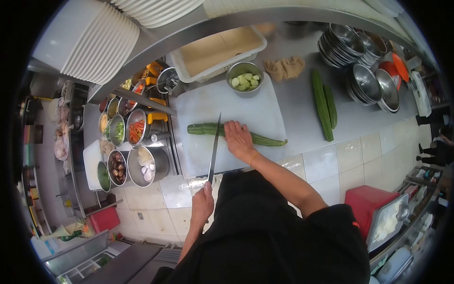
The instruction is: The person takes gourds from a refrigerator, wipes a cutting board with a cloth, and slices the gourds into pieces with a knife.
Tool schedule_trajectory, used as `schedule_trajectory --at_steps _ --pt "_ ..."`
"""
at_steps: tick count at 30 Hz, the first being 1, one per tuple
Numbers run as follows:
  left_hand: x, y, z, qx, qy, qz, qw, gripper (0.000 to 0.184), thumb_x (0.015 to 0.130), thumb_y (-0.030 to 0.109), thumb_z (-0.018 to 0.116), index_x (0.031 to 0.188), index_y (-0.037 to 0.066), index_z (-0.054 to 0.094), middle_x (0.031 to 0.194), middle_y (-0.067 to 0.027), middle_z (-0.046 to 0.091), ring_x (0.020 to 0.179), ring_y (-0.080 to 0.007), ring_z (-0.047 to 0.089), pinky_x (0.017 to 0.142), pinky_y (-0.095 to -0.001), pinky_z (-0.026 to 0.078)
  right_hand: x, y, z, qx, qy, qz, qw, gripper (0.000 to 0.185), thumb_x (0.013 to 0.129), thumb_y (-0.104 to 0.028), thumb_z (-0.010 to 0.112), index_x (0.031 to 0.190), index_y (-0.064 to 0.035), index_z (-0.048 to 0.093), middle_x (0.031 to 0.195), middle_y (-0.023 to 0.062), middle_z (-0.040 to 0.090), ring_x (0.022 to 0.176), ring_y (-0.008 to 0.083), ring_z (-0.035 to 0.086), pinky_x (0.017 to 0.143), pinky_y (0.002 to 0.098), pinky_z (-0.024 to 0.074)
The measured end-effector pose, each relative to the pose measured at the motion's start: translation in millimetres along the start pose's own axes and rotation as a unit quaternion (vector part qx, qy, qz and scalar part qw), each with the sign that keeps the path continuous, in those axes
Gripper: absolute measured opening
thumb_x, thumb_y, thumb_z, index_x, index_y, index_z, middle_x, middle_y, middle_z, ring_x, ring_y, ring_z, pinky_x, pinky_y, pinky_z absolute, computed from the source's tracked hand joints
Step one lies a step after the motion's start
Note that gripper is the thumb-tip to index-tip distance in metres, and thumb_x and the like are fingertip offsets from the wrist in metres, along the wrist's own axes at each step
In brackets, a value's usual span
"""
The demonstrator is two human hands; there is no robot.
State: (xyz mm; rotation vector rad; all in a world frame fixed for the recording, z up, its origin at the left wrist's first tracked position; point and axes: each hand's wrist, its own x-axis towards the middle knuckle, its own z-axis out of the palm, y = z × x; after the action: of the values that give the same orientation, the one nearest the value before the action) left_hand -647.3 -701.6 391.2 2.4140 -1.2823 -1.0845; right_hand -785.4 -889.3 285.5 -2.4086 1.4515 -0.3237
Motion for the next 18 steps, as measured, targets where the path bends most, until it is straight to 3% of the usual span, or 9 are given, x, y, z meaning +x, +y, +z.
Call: schedule_trajectory --at_steps 6,12,15,18 --pt "64 12 30 0.016 0.010 0.016 1.000 0.068 0.105 0.045 0.032 0.087 -0.010 0.067 0.088 -0.0384 0.062 0.091 -0.0564 0.060 0.083 -0.0593 0.046 -2 -1 9 -0.022 0.038 -0.004 0.999 0.052 0.083 -0.021 0.070 0.127 -0.0007 0.051 0.115 0.0104 0.055 0.110 0.0261 0.051 0.087 0.0428 0.0413" --pt "75 12 27 -0.032 0.009 0.022 0.999 0.069 0.105 0.048 0.032 0.090 -0.010 0.066 0.093 -0.0377 0.063 0.096 -0.0551 0.059 0.086 -0.0574 0.045 -13 9 -32 0.077 0.060 0.027 0.995 0.075 0.080 -0.031 0.076 0.139 0.0000 0.042 0.122 0.0144 0.051 0.117 0.0308 0.047 0.093 0.0456 0.0408" --pt "53 13 18 -0.056 0.005 0.004 0.998 0.069 0.105 0.049 0.031 0.093 -0.009 0.066 0.093 -0.0375 0.063 0.097 -0.0551 0.059 0.085 -0.0567 0.045 -36 38 -58 0.007 -0.034 0.059 0.998 0.080 0.079 -0.035 0.077 0.141 -0.0008 0.041 0.123 0.0149 0.050 0.119 0.0315 0.045 0.093 0.0463 0.0408" --pt "26 15 9 -0.056 0.007 0.009 0.998 0.068 0.105 0.050 0.031 0.095 -0.008 0.065 0.092 -0.0366 0.063 0.094 -0.0557 0.058 0.082 -0.0581 0.044 -55 49 -37 0.004 -0.041 0.041 0.998 0.060 0.086 -0.031 0.069 0.135 -0.0030 0.048 0.118 0.0145 0.052 0.112 0.0316 0.050 0.091 0.0450 0.0421"
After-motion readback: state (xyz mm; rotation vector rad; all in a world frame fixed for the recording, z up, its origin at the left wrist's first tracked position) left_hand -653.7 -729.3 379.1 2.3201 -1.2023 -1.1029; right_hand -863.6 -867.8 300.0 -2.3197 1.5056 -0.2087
